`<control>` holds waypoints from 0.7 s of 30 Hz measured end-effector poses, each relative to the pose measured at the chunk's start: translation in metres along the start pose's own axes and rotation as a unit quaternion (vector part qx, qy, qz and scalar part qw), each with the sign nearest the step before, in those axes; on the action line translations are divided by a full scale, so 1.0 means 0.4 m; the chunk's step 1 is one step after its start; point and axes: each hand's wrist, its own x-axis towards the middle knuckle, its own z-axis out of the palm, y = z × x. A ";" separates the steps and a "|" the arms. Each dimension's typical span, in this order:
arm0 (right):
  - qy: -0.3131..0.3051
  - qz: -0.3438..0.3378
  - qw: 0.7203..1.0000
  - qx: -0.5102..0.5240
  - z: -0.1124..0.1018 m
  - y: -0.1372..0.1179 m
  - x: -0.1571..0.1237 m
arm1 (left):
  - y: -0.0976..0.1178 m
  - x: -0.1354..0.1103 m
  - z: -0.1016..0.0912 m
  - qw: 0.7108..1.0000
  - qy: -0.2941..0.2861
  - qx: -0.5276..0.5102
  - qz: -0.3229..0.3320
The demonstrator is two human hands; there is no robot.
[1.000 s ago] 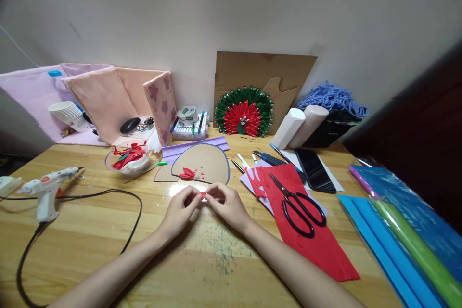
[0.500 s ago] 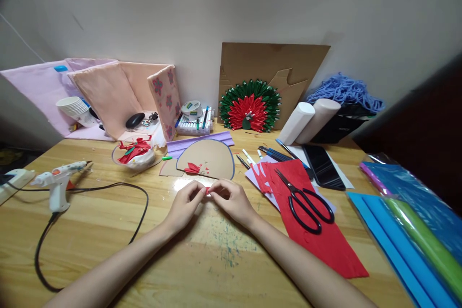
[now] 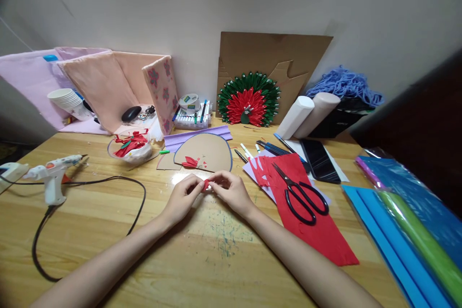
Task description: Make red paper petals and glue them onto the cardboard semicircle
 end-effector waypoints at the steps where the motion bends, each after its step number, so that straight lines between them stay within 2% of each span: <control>1: 0.002 0.001 1.000 0.002 0.001 0.000 0.000 | 0.000 0.000 0.000 1.000 0.006 -0.010 -0.003; 8: -0.017 -0.013 1.000 -0.012 -0.001 0.004 0.003 | -0.010 -0.001 0.005 0.995 0.015 -0.092 -0.025; 21: -0.016 -0.039 0.998 -0.038 0.000 -0.010 -0.001 | -0.011 0.001 0.007 0.998 -0.006 -0.063 -0.019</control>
